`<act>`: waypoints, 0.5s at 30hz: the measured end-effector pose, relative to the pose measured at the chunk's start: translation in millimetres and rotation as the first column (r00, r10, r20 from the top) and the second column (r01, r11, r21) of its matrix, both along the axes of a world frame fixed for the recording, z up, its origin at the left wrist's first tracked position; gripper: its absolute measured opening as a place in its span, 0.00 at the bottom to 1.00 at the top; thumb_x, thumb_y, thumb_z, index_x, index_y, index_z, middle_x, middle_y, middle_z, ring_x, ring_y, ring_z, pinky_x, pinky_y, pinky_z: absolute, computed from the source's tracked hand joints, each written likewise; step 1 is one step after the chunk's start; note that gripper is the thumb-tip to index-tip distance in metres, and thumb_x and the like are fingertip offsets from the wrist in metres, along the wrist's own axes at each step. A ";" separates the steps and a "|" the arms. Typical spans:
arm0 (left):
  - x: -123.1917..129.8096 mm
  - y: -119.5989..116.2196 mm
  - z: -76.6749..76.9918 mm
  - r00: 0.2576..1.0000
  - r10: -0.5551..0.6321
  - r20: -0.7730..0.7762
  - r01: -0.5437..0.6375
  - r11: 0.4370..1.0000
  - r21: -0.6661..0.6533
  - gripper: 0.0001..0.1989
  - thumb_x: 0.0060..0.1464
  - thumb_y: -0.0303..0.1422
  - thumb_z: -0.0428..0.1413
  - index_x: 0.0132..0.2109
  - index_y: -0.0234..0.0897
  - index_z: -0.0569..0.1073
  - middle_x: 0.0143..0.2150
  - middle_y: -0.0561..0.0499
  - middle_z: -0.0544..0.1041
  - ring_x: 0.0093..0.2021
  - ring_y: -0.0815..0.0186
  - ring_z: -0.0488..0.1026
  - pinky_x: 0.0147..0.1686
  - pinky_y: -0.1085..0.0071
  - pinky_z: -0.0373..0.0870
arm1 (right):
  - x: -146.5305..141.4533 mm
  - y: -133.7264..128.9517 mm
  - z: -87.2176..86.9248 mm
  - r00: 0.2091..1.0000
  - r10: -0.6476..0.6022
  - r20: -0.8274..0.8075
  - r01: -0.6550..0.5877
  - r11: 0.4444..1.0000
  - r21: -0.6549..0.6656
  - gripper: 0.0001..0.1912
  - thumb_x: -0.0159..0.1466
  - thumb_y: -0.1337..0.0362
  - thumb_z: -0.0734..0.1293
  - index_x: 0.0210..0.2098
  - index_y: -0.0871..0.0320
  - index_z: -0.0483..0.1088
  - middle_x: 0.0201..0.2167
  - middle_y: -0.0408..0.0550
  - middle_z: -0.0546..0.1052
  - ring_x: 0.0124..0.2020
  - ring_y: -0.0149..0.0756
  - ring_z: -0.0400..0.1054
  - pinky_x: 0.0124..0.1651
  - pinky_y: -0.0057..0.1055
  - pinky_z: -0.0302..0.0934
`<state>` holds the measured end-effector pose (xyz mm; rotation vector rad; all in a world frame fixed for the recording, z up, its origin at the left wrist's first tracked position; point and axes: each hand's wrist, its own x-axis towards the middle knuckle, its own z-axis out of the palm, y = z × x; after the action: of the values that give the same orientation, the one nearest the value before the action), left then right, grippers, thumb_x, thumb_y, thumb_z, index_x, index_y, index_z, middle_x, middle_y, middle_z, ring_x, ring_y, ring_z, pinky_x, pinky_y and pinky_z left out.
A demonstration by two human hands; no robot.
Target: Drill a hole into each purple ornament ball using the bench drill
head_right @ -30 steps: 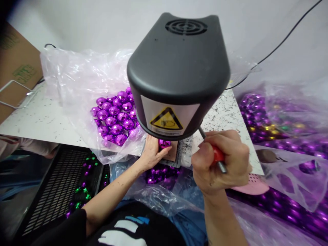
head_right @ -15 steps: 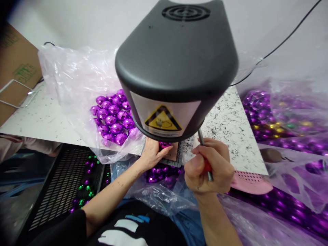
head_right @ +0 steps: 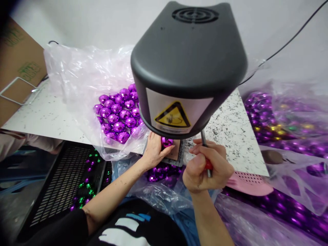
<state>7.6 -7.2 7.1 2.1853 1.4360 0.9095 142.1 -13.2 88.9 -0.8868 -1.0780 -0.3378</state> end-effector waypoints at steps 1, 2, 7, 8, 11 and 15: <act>0.0 0.2 -0.2 1.000 0.002 -0.002 -0.002 1.000 -0.005 0.22 0.61 0.41 0.58 0.57 0.37 0.64 0.55 0.41 0.71 0.58 0.54 0.66 0.64 0.52 0.58 | -0.2 -0.1 0.4 1.000 0.002 -0.008 -0.002 1.000 -0.001 0.12 0.63 0.59 0.65 0.24 0.57 0.66 0.18 0.41 0.61 0.18 0.28 0.61 0.25 0.33 0.65; 0.1 0.4 -0.3 1.000 0.006 -0.004 -0.006 1.000 -0.012 0.22 0.61 0.41 0.58 0.57 0.37 0.64 0.55 0.41 0.71 0.57 0.54 0.67 0.64 0.52 0.59 | -0.4 -0.6 0.7 1.000 0.005 -0.016 -0.005 1.000 -0.009 0.11 0.62 0.60 0.65 0.25 0.57 0.67 0.18 0.41 0.61 0.18 0.29 0.62 0.25 0.33 0.65; 0.3 0.1 0.0 1.000 0.008 0.002 -0.008 1.000 -0.019 0.20 0.62 0.42 0.58 0.56 0.39 0.64 0.54 0.42 0.70 0.57 0.54 0.67 0.63 0.52 0.60 | 0.2 -7.4 -9.9 0.998 0.057 -0.022 -0.059 0.995 -0.075 0.05 0.63 0.63 0.62 0.33 0.55 0.70 0.21 0.42 0.66 0.22 0.32 0.66 0.30 0.36 0.68; 0.3 -0.2 -0.2 1.000 0.009 0.004 -0.009 1.000 -0.019 0.20 0.62 0.42 0.58 0.56 0.39 0.64 0.53 0.42 0.71 0.56 0.54 0.67 0.62 0.52 0.60 | 0.8 -8.9 -15.6 0.999 0.054 -0.005 -0.054 0.994 -0.093 0.06 0.63 0.64 0.61 0.34 0.55 0.70 0.22 0.42 0.67 0.23 0.32 0.66 0.31 0.37 0.68; 0.3 -0.8 -2.1 1.000 0.012 -0.001 -0.013 1.000 -0.024 0.21 0.61 0.42 0.58 0.56 0.39 0.64 0.53 0.43 0.71 0.56 0.54 0.68 0.62 0.52 0.60 | 4.1 -12.5 -31.2 0.999 0.025 0.040 -0.020 0.990 -0.137 0.06 0.63 0.66 0.62 0.36 0.56 0.70 0.23 0.42 0.70 0.25 0.32 0.68 0.33 0.35 0.67; 0.9 1.6 -4.2 1.000 0.008 0.007 -0.008 1.000 -0.007 0.21 0.60 0.41 0.60 0.56 0.38 0.65 0.53 0.43 0.72 0.56 0.54 0.68 0.64 0.52 0.58 | 12.2 -11.0 -14.1 0.997 0.012 0.079 -0.002 0.993 -0.117 0.09 0.64 0.60 0.63 0.30 0.58 0.70 0.20 0.42 0.69 0.24 0.31 0.68 0.31 0.32 0.66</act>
<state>8.5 -5.6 2.9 2.1707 1.4442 0.9127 154.3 -24.2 74.8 -0.9807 -1.1837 -0.3083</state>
